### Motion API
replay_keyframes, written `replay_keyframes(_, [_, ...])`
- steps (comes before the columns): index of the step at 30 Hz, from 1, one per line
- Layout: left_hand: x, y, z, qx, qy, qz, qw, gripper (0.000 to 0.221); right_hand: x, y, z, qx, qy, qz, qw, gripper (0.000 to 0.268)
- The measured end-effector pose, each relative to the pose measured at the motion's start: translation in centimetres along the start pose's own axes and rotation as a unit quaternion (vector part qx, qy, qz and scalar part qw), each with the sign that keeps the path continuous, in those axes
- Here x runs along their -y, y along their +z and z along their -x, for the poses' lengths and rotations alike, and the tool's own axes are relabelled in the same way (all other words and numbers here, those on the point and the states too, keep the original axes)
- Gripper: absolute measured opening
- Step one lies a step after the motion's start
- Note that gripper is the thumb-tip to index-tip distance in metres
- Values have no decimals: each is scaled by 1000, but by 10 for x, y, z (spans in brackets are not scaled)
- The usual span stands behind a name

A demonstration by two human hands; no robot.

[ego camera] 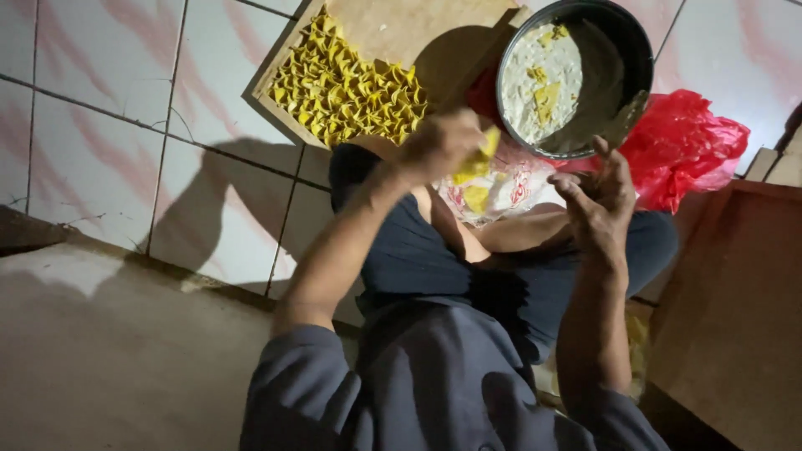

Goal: A person is manually preparing dumplings by scooping filling into yellow dough wrappers and folding them on a wooden board.

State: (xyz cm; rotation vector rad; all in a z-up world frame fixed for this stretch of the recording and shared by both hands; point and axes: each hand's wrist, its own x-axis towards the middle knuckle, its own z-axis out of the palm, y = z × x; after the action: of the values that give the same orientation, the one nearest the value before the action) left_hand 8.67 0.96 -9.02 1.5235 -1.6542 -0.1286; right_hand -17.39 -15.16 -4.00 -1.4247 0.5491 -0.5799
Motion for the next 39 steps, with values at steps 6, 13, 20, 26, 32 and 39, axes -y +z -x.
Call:
replay_keyframes(6, [71,-93,3,51,-208,-146,966,15,9,4,3,-31,74,-7,997,73])
replay_keyframes(13, [206,-64,46,-46,-492,-111,862,16,24,22,-3,-48,136,60,988,69])
replay_keyframes(20, [240,-38,51,12,-622,-70,780,32,-7,9,0,-71,105,60,990,39])
replay_keyframes(26, [253,-26,55,79,-604,-131,782,30,10,20,-6,-62,149,40,986,57])
replay_keyframes(32, [248,-29,45,116,-643,-119,748,21,3,18,-9,-63,154,61,984,58])
replay_keyframes(39, [253,-28,41,107,-613,-151,768,7,-20,5,-2,-86,101,8,991,38])
